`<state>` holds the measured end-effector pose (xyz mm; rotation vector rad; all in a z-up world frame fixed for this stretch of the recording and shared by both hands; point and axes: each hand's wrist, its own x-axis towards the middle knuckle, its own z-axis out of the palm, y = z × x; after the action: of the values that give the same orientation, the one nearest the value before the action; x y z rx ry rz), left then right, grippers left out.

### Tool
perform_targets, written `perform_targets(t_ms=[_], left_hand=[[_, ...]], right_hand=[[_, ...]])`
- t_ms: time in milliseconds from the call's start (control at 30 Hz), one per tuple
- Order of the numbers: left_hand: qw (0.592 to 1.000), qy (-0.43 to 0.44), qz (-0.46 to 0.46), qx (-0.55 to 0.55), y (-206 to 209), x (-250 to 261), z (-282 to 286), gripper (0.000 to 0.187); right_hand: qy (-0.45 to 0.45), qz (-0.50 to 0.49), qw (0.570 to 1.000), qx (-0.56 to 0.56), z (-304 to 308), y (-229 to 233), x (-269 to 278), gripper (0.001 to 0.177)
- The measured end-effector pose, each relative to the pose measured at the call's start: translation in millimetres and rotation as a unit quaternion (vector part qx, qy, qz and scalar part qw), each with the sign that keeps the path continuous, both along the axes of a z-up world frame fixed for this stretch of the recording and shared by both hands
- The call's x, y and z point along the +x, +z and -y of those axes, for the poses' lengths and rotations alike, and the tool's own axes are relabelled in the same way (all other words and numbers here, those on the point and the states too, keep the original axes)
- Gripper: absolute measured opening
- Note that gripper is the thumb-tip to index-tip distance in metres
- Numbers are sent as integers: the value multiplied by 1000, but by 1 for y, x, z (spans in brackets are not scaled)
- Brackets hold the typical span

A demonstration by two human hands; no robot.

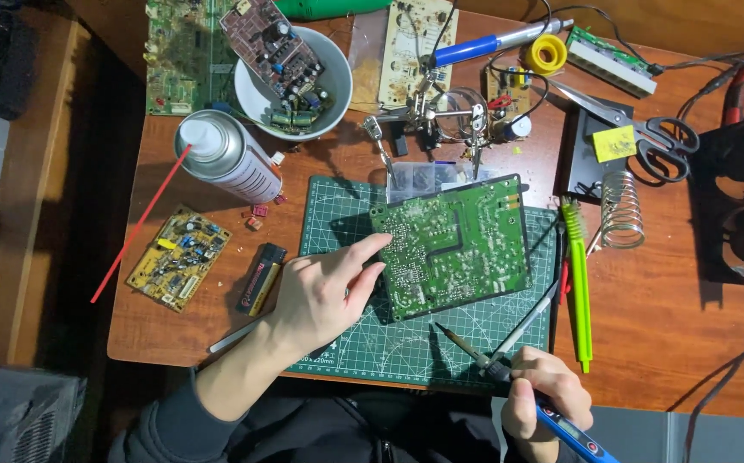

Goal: The person uses a soldering iron to apply heat to various points on a green circuit board placed on a cutting mat. They hold the board steady with their left hand while manipulating the soldering iron with their right hand, moving across different sections of the board throughout the clip.

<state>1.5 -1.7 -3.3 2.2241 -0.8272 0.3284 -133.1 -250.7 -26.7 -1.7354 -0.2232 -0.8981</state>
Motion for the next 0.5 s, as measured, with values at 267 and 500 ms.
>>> perform_targets(t_ms=[267,500], left_hand=[[1000,-3,-4,0,-1,-1,-2,38],[1000,5,15,-14,4,0,-5,34]], right_hand=[[-61,-15,998,20,8,-3,-9,20],[-104,-51,991,67,20,-2,-20,19]])
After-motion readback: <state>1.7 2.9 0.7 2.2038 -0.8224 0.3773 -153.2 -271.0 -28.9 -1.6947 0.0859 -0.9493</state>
